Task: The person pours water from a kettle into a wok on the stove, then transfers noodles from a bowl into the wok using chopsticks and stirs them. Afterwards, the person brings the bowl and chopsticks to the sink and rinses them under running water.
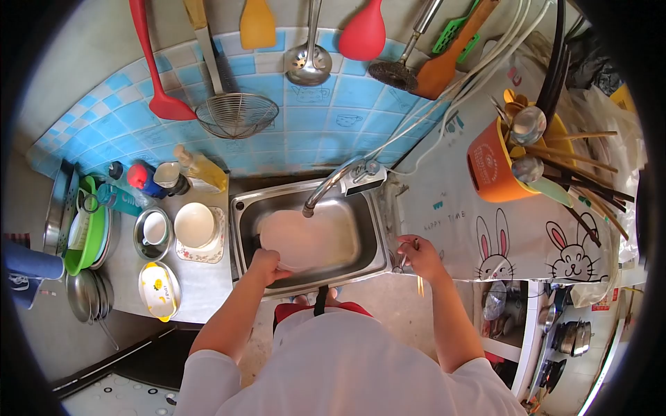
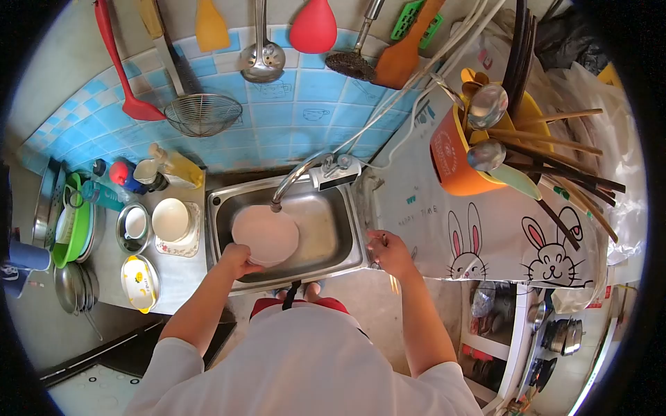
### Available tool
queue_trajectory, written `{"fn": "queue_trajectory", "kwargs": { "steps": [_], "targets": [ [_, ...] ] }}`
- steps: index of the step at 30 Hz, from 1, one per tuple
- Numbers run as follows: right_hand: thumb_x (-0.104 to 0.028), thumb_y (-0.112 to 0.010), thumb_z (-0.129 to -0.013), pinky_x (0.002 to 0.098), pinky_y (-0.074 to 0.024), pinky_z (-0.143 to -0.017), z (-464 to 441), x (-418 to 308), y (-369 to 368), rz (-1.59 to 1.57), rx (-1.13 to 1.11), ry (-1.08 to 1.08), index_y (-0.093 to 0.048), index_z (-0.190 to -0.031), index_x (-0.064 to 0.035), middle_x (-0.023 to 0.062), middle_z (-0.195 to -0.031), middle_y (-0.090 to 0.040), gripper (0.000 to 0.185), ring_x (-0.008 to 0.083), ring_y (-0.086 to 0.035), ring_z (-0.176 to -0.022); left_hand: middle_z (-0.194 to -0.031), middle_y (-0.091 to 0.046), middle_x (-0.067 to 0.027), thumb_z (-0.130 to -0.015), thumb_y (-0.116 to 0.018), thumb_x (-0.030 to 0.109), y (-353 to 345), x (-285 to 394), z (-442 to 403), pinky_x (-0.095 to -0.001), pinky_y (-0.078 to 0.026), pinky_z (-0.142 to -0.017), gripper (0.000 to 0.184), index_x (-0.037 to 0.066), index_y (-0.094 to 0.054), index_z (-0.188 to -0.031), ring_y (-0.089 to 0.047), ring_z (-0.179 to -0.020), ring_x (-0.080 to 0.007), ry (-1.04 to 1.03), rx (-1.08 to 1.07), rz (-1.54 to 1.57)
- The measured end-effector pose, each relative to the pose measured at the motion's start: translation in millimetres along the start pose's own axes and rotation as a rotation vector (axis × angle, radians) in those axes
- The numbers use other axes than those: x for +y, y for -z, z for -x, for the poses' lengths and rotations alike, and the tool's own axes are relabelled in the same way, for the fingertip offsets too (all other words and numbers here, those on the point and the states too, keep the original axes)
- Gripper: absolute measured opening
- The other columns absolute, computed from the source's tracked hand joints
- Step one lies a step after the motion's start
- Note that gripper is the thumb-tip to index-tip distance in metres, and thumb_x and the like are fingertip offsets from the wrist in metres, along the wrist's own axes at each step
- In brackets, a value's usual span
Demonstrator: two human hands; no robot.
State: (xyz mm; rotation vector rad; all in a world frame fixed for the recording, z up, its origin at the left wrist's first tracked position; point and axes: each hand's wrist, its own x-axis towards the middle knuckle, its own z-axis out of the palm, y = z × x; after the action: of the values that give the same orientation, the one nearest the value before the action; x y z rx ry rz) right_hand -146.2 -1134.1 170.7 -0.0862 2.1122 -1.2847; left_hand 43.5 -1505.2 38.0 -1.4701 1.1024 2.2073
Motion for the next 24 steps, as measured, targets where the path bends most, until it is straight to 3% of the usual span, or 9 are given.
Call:
{"fn": "queue_trajectory", "kwargs": {
  "steps": [3, 7, 12, 16, 18, 21, 24],
  "targets": [
    [-0.013, -0.056, -0.096, 0.0248, -0.0457, -0.057, -1, 12, 7, -0.058, 0.002, 0.034, -0.062, -0.126, 0.0039, 0.0071, -0.09, -0.067, 0.035, 0.0095, -0.055, -0.061, -0.132, -0.057, -0.0239, -0.086, -0.052, -0.003, -7, 2, -29, -0.0619, -0.059, -0.083, 0.053, -0.001, -0.045, -0.138, -0.065, -0.111, -0.0466, -0.12, 0.084, -0.058],
    [-0.013, -0.056, -0.096, 0.0252, -0.0464, -0.058, 3, 3, 5, -0.043, 0.041, 0.044, -0.062, -0.125, 0.0043, 0.0065, -0.09, -0.068, 0.034, 0.0097, -0.056, -0.062, -0.132, -0.056, -0.023, -0.085, -0.051, -0.003, -36, 8, -13, -0.0636, -0.059, -0.084, 0.055, 0.002, -0.042, -0.139, -0.065, -0.112, -0.0463, -0.12, 0.16, -0.113],
    [-0.013, -0.056, -0.097, 0.0253, -0.0472, -0.059, 13, -14, -1, 0.016, 0.054, -0.04, -0.063, -0.124, 0.0033, 0.0057, -0.09, -0.068, 0.032, 0.0102, -0.056, -0.064, -0.133, -0.056, -0.0184, -0.08, -0.046, -0.009, 2, -12, -16, -0.0629, -0.057, -0.09, 0.065, 0.009, -0.043, -0.143, -0.063, -0.117, -0.0432, -0.18, -0.078, 0.125],
    [-0.013, -0.057, -0.097, 0.0255, -0.0473, -0.059, 15, -1, 4, -0.01, 0.067, -0.031, -0.063, -0.124, 0.0026, 0.0058, -0.09, -0.069, 0.032, 0.01, -0.056, -0.064, -0.135, -0.056, -0.0168, -0.078, -0.045, -0.012, 6, -11, -40, -0.0624, -0.057, -0.091, 0.069, 0.01, -0.044, -0.143, -0.063, -0.119, -0.0412, -0.187, -0.057, 0.26],
    [-0.014, -0.057, -0.098, 0.0255, -0.0469, -0.06, 18, 1, 5, 0.019, 0.084, -0.009, -0.063, -0.124, 0.0022, 0.0059, -0.09, -0.069, 0.032, 0.0096, -0.055, -0.064, -0.137, -0.056, -0.0153, -0.079, -0.045, -0.013, -6, -14, -52, -0.061, -0.057, -0.092, 0.067, 0.01, -0.045, -0.143, -0.062, -0.12, -0.04, -0.303, -0.132, 0.34],
    [-0.014, -0.056, -0.099, 0.0252, -0.0467, -0.059, 21, 0, 5, 0.056, 0.101, -0.009, -0.064, -0.124, 0.0018, 0.0057, -0.091, -0.07, 0.031, 0.0095, -0.056, -0.064, -0.138, -0.055, -0.0145, -0.083, -0.048, -0.012, -15, -26, -64, -0.0586, -0.057, -0.093, 0.064, 0.01, -0.045, -0.143, -0.061, -0.122, -0.0387, -0.304, -0.068, 0.319],
    [-0.014, -0.056, -0.098, 0.0249, -0.0472, -0.06, 27, -3, 0, 0.06, 0.1, -0.022, -0.065, -0.123, 0.0011, 0.0056, -0.09, -0.07, 0.03, 0.0096, -0.056, -0.064, -0.14, -0.054, -0.0146, -0.086, -0.05, -0.011, 1, -33, -65, -0.0624, -0.055, -0.095, 0.066, 0.014, -0.043, -0.146, -0.059, -0.125, -0.0409, -0.291, -0.134, 0.356]
  ]
}}
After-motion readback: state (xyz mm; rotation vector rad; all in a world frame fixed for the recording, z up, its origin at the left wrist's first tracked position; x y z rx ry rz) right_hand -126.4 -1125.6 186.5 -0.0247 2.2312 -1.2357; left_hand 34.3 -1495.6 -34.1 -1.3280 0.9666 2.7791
